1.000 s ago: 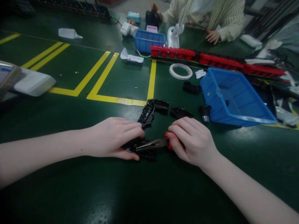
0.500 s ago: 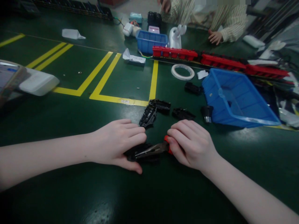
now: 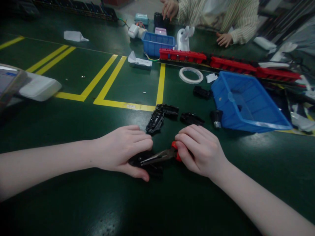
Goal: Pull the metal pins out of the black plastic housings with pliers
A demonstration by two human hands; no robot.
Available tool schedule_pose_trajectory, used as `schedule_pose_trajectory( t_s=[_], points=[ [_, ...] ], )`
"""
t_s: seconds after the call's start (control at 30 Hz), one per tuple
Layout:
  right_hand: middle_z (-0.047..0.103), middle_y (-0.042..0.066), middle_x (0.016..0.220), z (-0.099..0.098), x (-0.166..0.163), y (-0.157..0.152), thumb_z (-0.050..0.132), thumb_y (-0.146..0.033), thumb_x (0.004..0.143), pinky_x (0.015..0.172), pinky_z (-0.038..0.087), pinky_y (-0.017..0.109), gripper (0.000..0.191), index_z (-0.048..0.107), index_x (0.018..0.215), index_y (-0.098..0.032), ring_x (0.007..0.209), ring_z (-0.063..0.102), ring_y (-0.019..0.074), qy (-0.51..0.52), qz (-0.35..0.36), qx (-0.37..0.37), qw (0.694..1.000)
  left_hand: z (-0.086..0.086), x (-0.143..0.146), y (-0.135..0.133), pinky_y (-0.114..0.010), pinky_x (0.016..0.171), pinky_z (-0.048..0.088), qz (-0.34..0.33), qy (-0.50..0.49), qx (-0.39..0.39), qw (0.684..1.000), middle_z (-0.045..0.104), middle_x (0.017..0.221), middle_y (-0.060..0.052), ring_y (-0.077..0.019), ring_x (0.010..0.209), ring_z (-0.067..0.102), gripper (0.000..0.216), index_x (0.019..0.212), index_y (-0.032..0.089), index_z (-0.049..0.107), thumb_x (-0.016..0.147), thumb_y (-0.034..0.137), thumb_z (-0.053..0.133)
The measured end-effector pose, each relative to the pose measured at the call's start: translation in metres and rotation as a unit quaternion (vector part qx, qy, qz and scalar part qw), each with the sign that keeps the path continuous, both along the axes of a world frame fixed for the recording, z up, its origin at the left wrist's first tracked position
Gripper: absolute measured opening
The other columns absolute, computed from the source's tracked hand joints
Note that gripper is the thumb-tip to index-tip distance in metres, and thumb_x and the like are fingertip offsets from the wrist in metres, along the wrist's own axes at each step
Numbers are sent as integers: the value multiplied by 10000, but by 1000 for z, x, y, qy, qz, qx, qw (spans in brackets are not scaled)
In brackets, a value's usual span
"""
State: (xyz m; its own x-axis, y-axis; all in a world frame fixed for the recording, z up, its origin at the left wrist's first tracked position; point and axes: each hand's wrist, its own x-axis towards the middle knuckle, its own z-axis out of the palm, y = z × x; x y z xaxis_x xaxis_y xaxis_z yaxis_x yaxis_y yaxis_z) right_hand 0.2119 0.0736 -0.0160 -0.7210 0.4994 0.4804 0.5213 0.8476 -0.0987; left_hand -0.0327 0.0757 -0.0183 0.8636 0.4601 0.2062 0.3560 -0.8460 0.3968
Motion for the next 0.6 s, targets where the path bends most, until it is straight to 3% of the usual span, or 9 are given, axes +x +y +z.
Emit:
schedule_pose_trajectory(
  t_s=[0.23, 0.6],
  points=[
    [601, 72, 803, -2, 1, -1, 457, -103, 844, 616, 476, 324, 116, 544, 882, -170, 732, 577, 170, -3, 2, -9, 1000, 3, 1, -1, -283, 589, 309, -13, 28, 18, 999, 578, 735, 17, -137, 622, 521, 529, 791, 160, 488, 782, 686, 537],
    [604, 75, 794, -1, -1, -3, 460, -105, 845, 604, 479, 325, 105, 544, 871, -161, 718, 576, 170, -4, 0, -10, 1000, 0, 0, -2, -274, 606, 336, -16, 10, 24, 1000, 599, 756, 14, -135, 648, 553, 452, 818, 153, 517, 807, 600, 585]
  ],
)
